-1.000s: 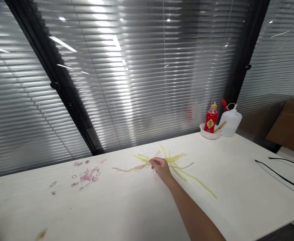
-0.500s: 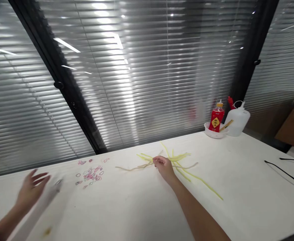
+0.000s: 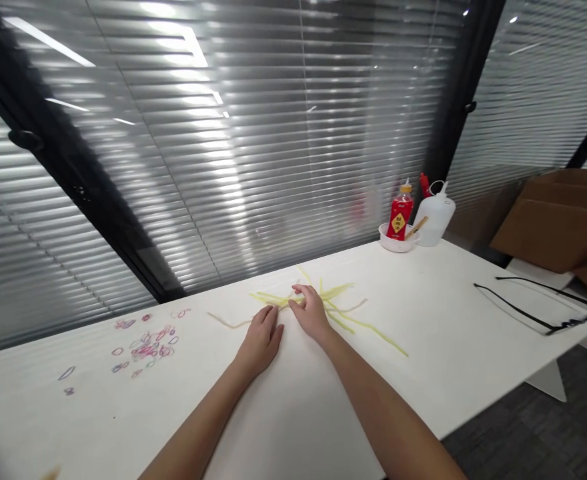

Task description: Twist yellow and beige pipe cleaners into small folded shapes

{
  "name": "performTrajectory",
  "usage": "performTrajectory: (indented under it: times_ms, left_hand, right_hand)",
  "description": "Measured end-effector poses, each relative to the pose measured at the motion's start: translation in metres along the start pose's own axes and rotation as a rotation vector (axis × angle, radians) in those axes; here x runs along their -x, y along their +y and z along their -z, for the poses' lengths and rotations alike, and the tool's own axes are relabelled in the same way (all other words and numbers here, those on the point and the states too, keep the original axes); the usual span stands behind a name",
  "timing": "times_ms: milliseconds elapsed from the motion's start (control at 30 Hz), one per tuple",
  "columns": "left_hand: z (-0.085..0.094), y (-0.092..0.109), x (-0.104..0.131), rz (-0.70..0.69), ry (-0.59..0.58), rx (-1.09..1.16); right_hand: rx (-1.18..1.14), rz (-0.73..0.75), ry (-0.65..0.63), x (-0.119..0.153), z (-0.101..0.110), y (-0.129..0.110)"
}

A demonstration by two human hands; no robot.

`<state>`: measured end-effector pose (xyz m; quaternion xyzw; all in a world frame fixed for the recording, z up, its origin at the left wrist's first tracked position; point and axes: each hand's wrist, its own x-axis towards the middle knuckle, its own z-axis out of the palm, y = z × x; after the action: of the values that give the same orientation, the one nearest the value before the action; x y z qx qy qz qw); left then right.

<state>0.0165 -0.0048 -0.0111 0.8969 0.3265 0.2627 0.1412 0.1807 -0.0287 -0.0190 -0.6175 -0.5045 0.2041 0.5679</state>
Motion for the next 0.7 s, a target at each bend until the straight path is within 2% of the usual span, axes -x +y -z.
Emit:
performTrajectory:
  times_ms: [67,100,167,267,467,700]
  left_hand:
    - [-0.002,-0.004,0.002,-0.002,-0.009,-0.021]
    - [-0.001,-0.005,0.003,0.002,-0.003,-0.014]
    - [0.002,-0.004,0.004,0.020,0.020,0.010]
    - [0.005,0.000,0.005,0.043,0.041,0.025]
    - [0.007,0.003,0.003,0.045,0.056,0.023]
    - [0.009,0.004,0.004,0.018,0.066,0.015]
  right_hand:
    - [0.275,0.154,-0.001,0.002,0.009,-0.006]
    - [0.394,0.182,0.012,0.002,0.014,-0.009]
    - [0.569,0.143,0.020,0.002,0.021,-0.011]
    - [0.699,0.058,-0.011,0.001,0.026,-0.011]
    - [0.688,0.100,-0.027,0.000,0.026,-0.012]
    - [0.567,0.254,0.189,0.003,0.026,-0.018]
